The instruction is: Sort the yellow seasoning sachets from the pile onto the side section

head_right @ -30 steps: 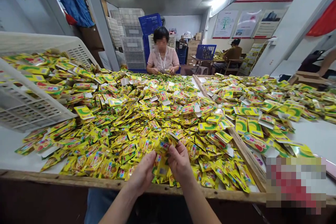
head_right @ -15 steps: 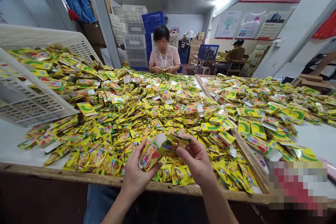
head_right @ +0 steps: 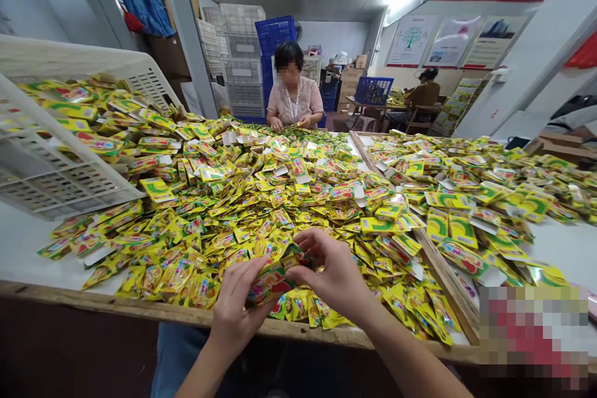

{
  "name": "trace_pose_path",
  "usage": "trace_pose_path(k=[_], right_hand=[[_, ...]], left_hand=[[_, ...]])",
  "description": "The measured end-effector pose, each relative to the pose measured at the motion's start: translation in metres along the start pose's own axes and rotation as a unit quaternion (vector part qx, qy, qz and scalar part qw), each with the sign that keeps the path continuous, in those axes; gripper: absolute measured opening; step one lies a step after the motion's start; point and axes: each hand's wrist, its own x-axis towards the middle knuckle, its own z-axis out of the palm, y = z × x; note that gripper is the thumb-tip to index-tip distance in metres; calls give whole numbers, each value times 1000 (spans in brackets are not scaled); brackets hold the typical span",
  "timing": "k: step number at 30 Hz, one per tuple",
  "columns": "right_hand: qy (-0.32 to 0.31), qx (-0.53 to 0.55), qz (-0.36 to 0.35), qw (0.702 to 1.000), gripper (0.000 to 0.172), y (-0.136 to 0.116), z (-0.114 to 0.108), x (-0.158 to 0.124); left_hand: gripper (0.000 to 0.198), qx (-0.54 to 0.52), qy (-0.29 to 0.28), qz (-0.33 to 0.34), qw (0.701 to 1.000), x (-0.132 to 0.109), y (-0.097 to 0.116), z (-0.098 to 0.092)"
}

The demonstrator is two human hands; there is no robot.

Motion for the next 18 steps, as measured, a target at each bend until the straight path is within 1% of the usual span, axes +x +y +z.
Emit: trace_pose_path(k=[2, 3, 5, 8, 10, 11, 12, 15, 16, 17, 18], right_hand=[[61, 49, 7, 997, 26, 7, 9, -1], [80, 49, 2, 996, 24, 10, 13, -1], [108, 29, -16, 994, 23, 14, 19, -3], [175, 11, -34, 984, 27, 20, 29, -8], [207, -11, -43, 977, 26, 24, 37, -13], [205, -33, -49, 977, 24, 26, 41, -15], [187, -59, -56, 979, 21, 27, 44, -18], [95, -114, -62, 987, 12, 27, 50, -26], [83, -123, -65, 987, 10, 26, 51, -27], [87, -133, -71, 985, 12, 24, 50, -28], [106, -145, -84, 980, 16, 23, 50, -29]], left_hand=[[45, -2, 10, -15, 1000, 0, -1, 0], [45, -4, 12, -23, 1000, -1, -1, 0], [47, -17, 8, -44, 999, -2, 0, 1], [51, -43, -9, -80, 996, -5, 2, 2], [52, -38, -6, -96, 995, -7, 2, 2], [51, -27, 2, -101, 994, -7, 2, 3], [49, -14, 12, -102, 995, -8, 2, 3], [45, 12, 25, -84, 996, -9, 1, 2], [44, 12, 25, -74, 997, -9, 1, 2], [44, 10, 24, -65, 998, -8, 1, 2], [44, 9, 24, -59, 998, -8, 1, 1]])
